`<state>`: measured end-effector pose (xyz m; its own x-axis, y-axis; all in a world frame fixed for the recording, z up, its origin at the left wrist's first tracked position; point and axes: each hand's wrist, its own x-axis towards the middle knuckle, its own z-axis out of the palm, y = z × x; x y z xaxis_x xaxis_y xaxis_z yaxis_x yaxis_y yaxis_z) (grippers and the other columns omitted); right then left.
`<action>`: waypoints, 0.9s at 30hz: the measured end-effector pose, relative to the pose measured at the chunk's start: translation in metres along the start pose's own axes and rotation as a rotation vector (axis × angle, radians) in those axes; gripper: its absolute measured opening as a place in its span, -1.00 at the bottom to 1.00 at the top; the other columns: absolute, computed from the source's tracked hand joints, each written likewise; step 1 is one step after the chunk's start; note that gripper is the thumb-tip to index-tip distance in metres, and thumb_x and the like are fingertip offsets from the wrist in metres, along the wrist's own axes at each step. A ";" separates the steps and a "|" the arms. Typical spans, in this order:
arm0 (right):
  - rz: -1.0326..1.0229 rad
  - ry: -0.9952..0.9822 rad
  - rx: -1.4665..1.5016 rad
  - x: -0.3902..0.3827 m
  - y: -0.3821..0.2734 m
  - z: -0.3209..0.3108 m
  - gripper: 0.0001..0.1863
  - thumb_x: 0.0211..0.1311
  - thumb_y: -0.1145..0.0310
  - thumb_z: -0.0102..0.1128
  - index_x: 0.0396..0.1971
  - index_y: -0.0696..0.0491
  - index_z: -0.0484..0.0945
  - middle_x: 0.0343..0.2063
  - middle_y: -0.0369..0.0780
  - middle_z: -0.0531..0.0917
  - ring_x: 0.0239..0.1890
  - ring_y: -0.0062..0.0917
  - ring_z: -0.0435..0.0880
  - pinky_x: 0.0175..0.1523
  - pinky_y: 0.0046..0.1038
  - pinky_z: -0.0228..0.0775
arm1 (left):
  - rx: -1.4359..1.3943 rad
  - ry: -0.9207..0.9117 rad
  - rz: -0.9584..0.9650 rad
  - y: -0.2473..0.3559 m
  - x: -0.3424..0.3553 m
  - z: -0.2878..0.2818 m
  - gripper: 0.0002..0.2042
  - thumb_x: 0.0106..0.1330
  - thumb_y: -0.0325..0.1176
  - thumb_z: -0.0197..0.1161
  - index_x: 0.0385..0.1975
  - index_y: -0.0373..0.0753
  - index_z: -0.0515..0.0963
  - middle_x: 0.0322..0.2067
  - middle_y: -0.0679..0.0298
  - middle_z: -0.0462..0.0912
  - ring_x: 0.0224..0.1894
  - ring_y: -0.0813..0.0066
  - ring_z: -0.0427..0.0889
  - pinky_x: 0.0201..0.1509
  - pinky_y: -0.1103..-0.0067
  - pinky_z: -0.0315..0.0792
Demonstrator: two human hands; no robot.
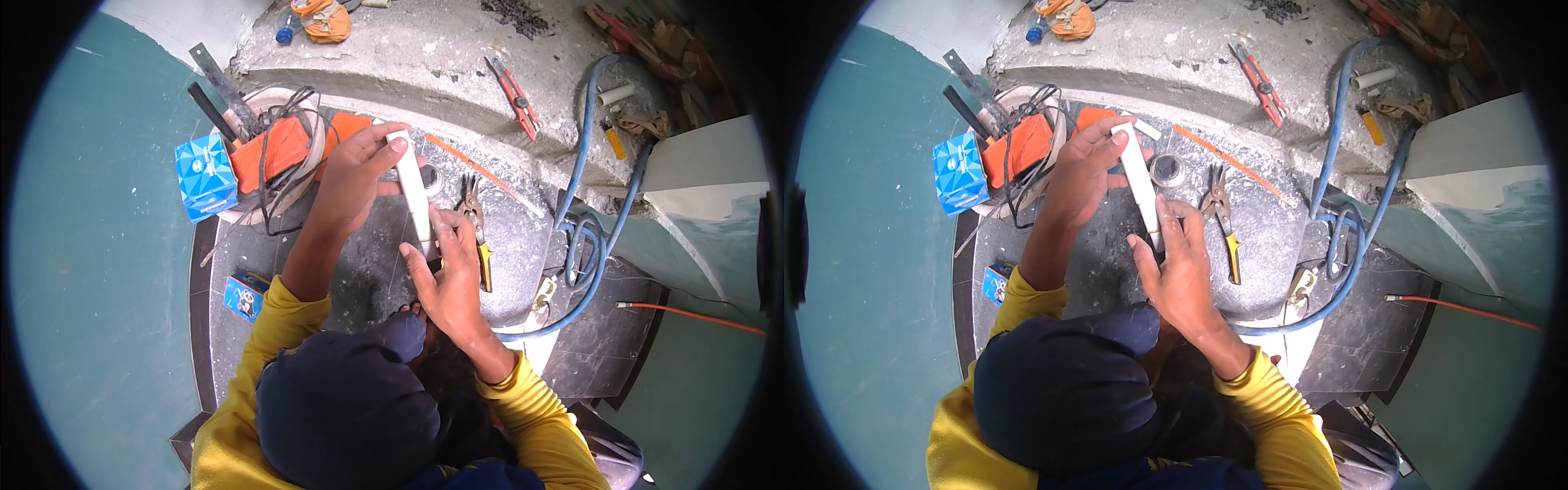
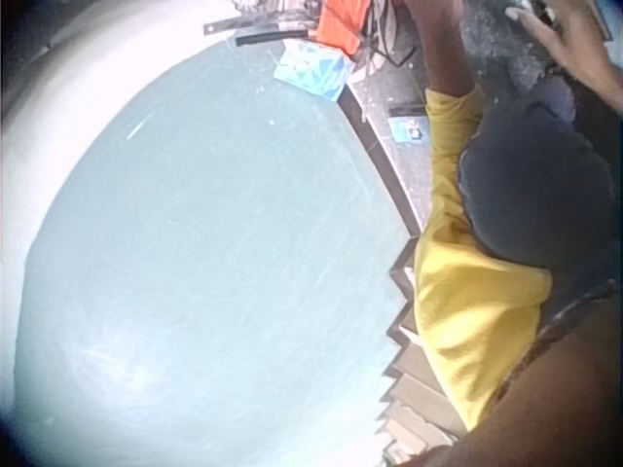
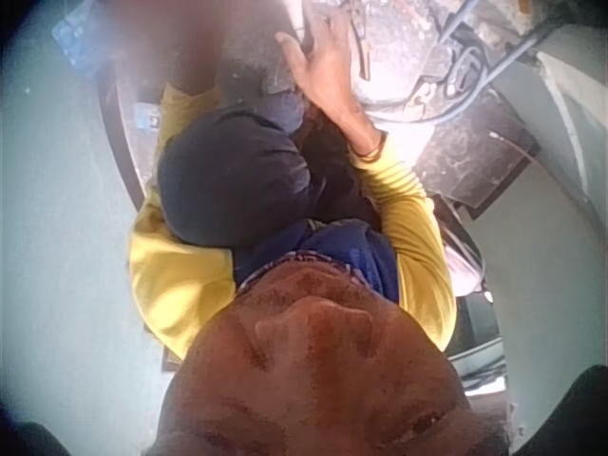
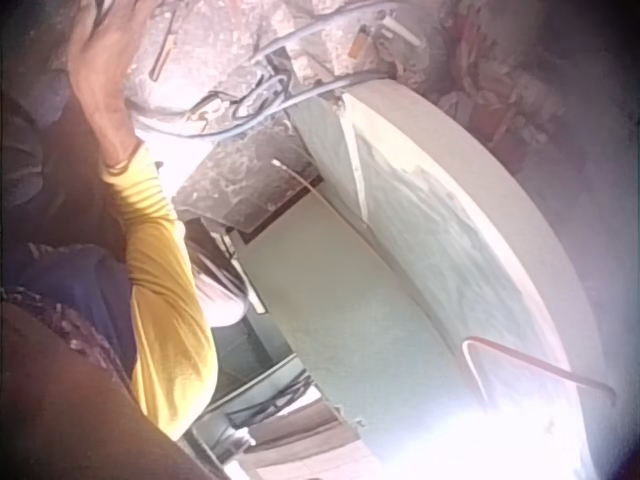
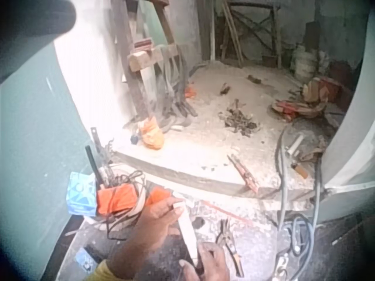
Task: The person sits on the floor and uses a utility knife to strip the outer sheath of a blue cable. They then use pliers to cut a white PVC pipe and wrap the cut end with black tape. Finally, they insert the taped pipe end into a larger pipe fitting.
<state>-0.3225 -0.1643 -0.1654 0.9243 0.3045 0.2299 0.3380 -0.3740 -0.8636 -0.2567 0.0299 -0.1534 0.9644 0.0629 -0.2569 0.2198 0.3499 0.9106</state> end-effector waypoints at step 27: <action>-0.005 -0.059 -0.099 0.004 -0.010 -0.005 -0.42 0.18 0.36 0.53 0.18 0.27 0.60 0.21 0.05 0.50 0.20 -0.05 0.50 0.29 -0.14 0.31 | 0.014 0.048 -0.031 -0.013 0.009 -0.009 -0.59 0.49 -0.33 0.36 0.24 -0.32 0.47 -0.02 0.17 0.70 0.04 0.32 0.76 -0.03 0.32 0.74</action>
<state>-0.3214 -0.1639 -0.1531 0.9116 0.3568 0.2043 0.3610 -0.4566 -0.8132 -0.2525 0.0345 -0.1702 0.9492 0.0970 -0.2995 0.2514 0.3391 0.9065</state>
